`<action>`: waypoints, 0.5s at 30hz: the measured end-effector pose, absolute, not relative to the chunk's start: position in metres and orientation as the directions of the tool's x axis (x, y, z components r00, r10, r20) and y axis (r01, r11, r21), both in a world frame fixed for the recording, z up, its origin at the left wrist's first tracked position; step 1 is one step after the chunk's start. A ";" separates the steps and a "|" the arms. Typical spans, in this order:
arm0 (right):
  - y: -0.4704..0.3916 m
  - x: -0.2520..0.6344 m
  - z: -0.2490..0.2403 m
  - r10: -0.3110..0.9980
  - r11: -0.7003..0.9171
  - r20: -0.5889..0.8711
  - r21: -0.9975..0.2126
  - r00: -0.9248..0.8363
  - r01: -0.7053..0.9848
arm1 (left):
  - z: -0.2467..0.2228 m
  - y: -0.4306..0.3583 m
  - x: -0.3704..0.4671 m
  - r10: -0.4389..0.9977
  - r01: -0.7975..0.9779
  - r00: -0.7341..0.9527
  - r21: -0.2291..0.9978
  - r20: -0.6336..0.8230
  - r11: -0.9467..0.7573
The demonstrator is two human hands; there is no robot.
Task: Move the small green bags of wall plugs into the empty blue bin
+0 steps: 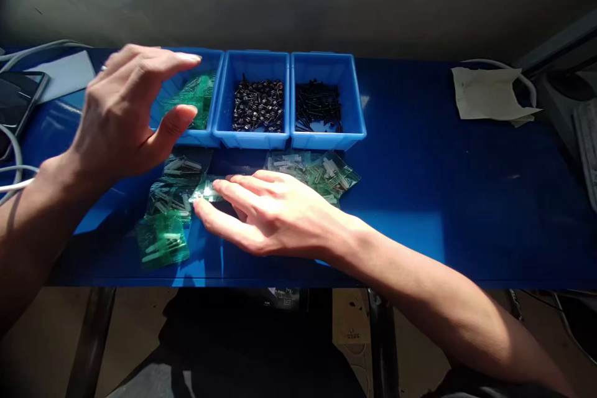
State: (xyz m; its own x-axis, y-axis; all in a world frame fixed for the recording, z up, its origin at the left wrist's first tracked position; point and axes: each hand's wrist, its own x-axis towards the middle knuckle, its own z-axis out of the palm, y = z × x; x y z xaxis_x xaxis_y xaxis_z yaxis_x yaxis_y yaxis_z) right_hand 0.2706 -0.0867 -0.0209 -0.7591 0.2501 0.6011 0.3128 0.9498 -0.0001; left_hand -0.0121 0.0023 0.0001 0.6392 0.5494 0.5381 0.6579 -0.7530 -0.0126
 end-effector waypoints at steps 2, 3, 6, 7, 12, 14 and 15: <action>-0.087 0.271 -0.018 0.330 0.928 0.669 -0.100 -0.666 0.359 | 0.004 -0.003 -0.009 0.426 0.608 0.650 -0.095 0.630 -0.788; -0.086 0.271 -0.016 0.385 0.909 0.691 -0.166 -0.612 0.383 | 0.005 -0.006 -0.006 0.369 0.578 0.659 -0.128 0.655 -0.806; -0.084 0.274 -0.008 0.621 0.777 0.698 -0.487 -0.357 0.400 | 0.006 -0.018 0.003 0.243 0.495 0.694 -0.203 0.678 -0.845; -0.082 0.276 -0.005 0.704 0.705 0.662 -0.608 -0.258 0.365 | 0.006 -0.022 0.007 0.220 0.477 0.704 -0.221 0.675 -0.850; -0.076 0.281 0.001 0.855 0.512 0.486 -0.846 -0.179 0.149 | 0.002 -0.035 0.018 0.246 0.470 0.673 -0.147 0.697 -0.870; -0.076 0.279 0.000 0.862 0.479 0.448 -0.873 -0.237 0.093 | 0.004 -0.038 0.019 0.294 0.468 0.606 -0.033 0.739 -0.883; -0.076 0.278 -0.001 0.863 0.469 0.439 -0.880 -0.248 0.074 | 0.005 -0.040 0.019 0.327 0.470 0.572 0.025 0.752 -0.882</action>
State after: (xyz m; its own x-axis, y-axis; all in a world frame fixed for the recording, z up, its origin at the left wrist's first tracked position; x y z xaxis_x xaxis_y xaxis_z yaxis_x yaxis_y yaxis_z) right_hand 0.2776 -0.0763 -0.0014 -0.2484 0.8632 0.4394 0.0743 0.4693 -0.8799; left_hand 0.0191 -0.0396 0.0047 0.5722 0.3268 0.7522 0.4703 -0.8821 0.0254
